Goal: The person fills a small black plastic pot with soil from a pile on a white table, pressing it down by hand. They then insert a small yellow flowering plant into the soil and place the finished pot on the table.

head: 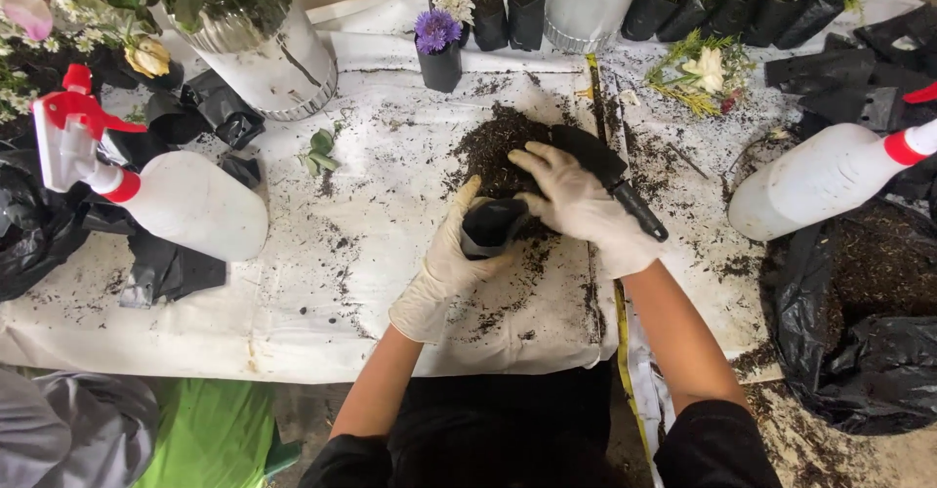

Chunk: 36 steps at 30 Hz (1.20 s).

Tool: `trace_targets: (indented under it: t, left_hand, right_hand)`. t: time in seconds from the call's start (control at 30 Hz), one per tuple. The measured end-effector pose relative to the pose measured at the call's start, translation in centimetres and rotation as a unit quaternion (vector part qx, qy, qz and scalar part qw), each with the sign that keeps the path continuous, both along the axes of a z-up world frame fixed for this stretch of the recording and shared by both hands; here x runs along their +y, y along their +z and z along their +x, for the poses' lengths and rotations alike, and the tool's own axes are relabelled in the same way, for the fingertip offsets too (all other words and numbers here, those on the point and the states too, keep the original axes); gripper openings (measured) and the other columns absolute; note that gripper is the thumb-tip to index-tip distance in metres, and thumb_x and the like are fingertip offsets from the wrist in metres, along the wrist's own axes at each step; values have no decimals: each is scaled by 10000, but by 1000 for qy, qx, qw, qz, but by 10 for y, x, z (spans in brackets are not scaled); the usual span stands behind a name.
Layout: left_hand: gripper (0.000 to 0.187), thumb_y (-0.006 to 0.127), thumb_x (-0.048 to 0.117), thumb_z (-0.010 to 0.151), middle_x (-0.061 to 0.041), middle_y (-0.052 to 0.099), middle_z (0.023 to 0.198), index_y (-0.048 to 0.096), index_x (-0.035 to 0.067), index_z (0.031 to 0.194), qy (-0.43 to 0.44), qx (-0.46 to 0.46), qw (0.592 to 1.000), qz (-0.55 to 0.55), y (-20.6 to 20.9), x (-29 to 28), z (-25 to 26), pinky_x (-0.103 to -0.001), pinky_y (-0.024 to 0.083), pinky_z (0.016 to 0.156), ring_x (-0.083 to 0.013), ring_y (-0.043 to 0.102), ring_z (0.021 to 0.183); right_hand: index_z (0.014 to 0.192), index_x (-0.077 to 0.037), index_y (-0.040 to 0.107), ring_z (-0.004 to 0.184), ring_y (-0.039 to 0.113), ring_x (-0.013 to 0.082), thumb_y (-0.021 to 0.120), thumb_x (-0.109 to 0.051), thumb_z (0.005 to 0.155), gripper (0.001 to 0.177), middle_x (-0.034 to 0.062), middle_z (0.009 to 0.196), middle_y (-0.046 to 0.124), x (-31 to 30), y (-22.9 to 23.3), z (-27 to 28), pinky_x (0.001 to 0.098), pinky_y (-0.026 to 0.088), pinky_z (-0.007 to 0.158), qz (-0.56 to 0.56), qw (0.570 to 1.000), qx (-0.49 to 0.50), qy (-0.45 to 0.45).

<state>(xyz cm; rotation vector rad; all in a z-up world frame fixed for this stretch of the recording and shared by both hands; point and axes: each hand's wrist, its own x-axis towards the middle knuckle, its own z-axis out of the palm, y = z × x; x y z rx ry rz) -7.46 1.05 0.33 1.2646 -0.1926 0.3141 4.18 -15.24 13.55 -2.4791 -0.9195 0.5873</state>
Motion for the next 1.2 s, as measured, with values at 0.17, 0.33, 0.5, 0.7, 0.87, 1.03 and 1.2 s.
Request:
trace_targets:
  t: [0.17,0.33,0.5,0.7,0.87,1.03,1.2]
  left_hand:
    - [1215,993,139,568,-83,691,1245,341,121,1594,105,40,989,97,0,-2,0,-338,517,1037,-180,658,1154]
    - [1213,975,97,562,-123,698,1235,332,70,1591,137,42,987,72,6,-6,-2,-348,510,1055,-201,659,1163]
    - [1211,974,251,548,-104,692,1239,358,135,1584,185,93,961,181,8,-16,4,-442,469,1096,-283,656,1192]
    - [1232,972,283,553,-67,676,1252,328,179,1598,210,102,950,207,-1,-16,5,-448,447,1093,-275,640,1209]
    - [1286,972,358,566,-31,637,1323,267,182,1626,210,126,945,216,-5,-13,8,-491,222,1224,-260,562,1285]
    - [1317,979,376,552,-66,623,1366,247,198,1632,211,155,938,226,0,-11,10,-502,214,1219,-294,522,1313]
    - [1274,952,383,600,-60,623,1359,228,191,1631,209,165,935,236,6,-15,14,-500,257,1205,-289,532,1303]
  right_hand:
    - [1582,-394,270,1401,411,388,702,-374,909,800,68,1581,268,19,-64,9,528,573,998,-209,955,-209,31]
    - [1428,-405,398,1231,498,285,674,-457,897,600,-16,1417,365,19,-104,22,420,629,843,-259,929,-262,27]
    - [1163,-362,586,952,599,185,621,-413,894,276,-51,1137,520,15,-141,32,338,607,638,-182,901,-395,-10]
    - [1226,-275,644,1089,668,319,608,-445,927,346,50,1147,661,15,-133,52,482,583,897,-16,983,-143,-113]
    - [982,-95,689,598,620,137,511,-405,1019,359,73,776,686,9,-127,73,258,471,477,379,863,140,-302]
    - [984,-106,651,579,632,145,412,-437,1026,410,73,783,684,33,-43,22,232,453,450,458,788,245,-331]
    - [975,-157,656,578,665,132,549,-603,897,465,43,791,705,17,-58,28,230,501,426,537,731,304,-292]
